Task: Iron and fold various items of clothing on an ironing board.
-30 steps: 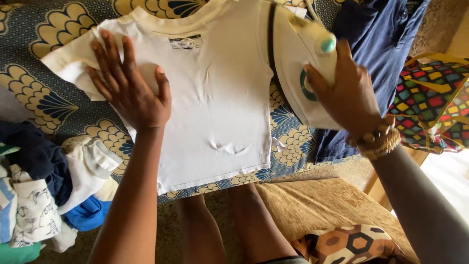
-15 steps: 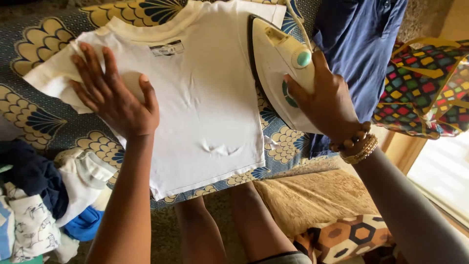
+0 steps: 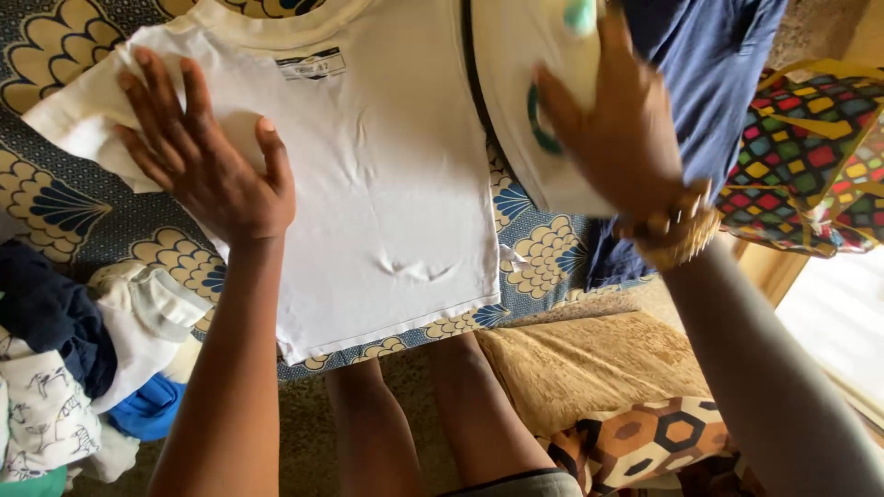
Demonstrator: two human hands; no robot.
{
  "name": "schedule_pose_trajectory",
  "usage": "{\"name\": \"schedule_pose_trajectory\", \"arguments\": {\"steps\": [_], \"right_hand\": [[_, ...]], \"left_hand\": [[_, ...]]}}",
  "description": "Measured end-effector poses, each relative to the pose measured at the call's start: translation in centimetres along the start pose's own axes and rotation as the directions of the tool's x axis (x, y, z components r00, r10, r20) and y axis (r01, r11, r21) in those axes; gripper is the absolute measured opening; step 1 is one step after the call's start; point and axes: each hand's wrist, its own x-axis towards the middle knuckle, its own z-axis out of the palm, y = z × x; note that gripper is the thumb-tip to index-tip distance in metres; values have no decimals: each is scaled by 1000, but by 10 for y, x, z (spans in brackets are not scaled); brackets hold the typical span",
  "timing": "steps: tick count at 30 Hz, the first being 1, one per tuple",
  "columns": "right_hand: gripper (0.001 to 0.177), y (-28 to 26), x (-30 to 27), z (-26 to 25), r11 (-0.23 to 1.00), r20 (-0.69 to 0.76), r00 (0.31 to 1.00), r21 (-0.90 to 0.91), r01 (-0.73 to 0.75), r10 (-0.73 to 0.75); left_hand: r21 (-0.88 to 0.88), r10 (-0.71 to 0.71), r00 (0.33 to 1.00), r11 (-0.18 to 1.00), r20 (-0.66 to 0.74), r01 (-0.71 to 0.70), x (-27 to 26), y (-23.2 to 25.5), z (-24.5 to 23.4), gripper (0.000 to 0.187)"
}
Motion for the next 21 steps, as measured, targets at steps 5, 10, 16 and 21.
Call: {"name": "schedule_pose_trajectory", "arguments": {"steps": [5, 10, 16, 21], "right_hand": [[32, -6, -23, -13, 988, -11, 988, 28, -153, 153], [26, -14, 25, -26, 878, 2, 932, 334, -342, 363], [32, -48, 13, -28, 977, -73, 988, 173, -122, 136], [39, -110, -1, -14, 999, -47, 999, 29, 18, -17]], "left_hand": [[-55, 20, 999, 998, -26, -22, 1, -4, -2, 67], [-14, 20, 1000, 1000, -5, -20, 3, -2, -1, 67], [52, 17, 999, 998, 51, -19, 5, 3, -10, 78], [-186, 144, 989, 972, -24, -146, 0, -33, -23, 75]]}}
